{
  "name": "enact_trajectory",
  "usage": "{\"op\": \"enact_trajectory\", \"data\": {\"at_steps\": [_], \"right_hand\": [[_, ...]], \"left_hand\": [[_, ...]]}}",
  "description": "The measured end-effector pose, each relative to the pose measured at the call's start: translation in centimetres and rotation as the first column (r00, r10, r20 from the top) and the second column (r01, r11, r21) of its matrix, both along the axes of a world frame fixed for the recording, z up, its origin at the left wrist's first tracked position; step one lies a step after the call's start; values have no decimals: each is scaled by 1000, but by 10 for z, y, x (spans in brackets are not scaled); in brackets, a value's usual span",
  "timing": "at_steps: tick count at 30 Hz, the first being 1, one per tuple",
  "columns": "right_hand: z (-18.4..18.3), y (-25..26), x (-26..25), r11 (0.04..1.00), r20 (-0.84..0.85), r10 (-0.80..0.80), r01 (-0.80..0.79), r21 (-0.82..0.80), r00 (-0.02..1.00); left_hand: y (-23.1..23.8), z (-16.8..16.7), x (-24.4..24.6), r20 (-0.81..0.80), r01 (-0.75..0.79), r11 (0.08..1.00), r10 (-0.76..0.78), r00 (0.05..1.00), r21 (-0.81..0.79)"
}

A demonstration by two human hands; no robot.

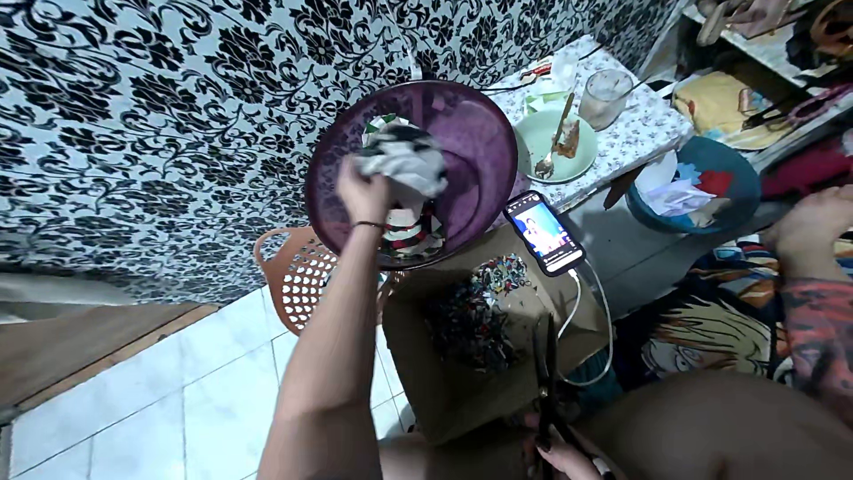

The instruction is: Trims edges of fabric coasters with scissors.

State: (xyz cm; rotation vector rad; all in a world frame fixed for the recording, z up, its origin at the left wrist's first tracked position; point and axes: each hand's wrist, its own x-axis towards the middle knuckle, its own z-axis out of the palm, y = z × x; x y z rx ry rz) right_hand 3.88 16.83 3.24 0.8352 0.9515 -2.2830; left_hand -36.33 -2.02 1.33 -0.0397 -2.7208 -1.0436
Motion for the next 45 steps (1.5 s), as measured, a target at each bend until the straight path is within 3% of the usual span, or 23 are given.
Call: {"op": "enact_trajectory", "data": {"at_steps": [2, 4, 6, 9, 11, 13, 15, 17, 19, 22, 24, 26, 29, 34, 42, 45], "right_hand": [[3, 1, -1, 1000, -8, 25, -25, 14, 1000], [7, 2, -2, 996, -26, 74, -73, 43, 997], [7, -1, -2, 994, -28, 93, -91, 63, 995], [6, -5, -1, 990, -15, 121, -120, 69, 993], [3, -4, 0, 987, -17, 147, -145, 62, 989], [0, -4, 2, 983, -18, 170, -169, 70, 985], [2, -4, 0, 976, -25, 199, -196, 95, 980], [5, -5, -1, 969, -42, 220, -214, 120, 975], [6, -5, -1, 966, -49, 228, -220, 137, 972], [6, -5, -1, 967, -51, 229, -221, 125, 972], [7, -4, -2, 972, -23, 221, -219, 84, 975], [6, -1, -2, 975, 4, 215, -215, 50, 977], [3, -1, 1, 981, 1, 184, -184, 56, 983], [1, 2, 2, 987, -22, 145, -143, 75, 989], [0, 1, 2, 989, -20, 145, -145, 29, 989], [3, 1, -2, 987, -16, 159, -159, 38, 987]], "left_hand": [[-52, 13, 8, -81, -200, 944, 228, 970, 264], [-101, 17, 17, -80, -306, 816, 392, 916, 490], [-139, 9, 35, 17, -428, 697, 513, 858, 576], [-182, -23, 72, 329, -709, 599, 629, 704, 372], [-186, -40, 87, 452, -797, 569, 667, 592, 204], [-175, -48, 97, 382, -777, 618, 693, 611, 121], [-157, -46, 99, 176, -674, 732, 654, 736, 96], [-135, -34, 97, -25, -443, 896, 444, 896, 37], [-111, -18, 88, -62, -166, 981, 161, 985, -100], [-76, -6, 57, 206, 178, 952, -127, 970, -249], [-59, -17, 33, 422, 292, 912, -153, 894, -287], [-44, -28, 11, 590, 341, 875, -81, 803, -343], [-36, -43, -16, 730, 301, 892, 45, 683, -336], [-24, -46, -23, 689, 4, 962, 193, 699, -273], [-25, -71, -40, 689, -177, 984, 121, 715, 11], [-10, -58, -29, 617, -251, 913, 0, 787, 321]]}}
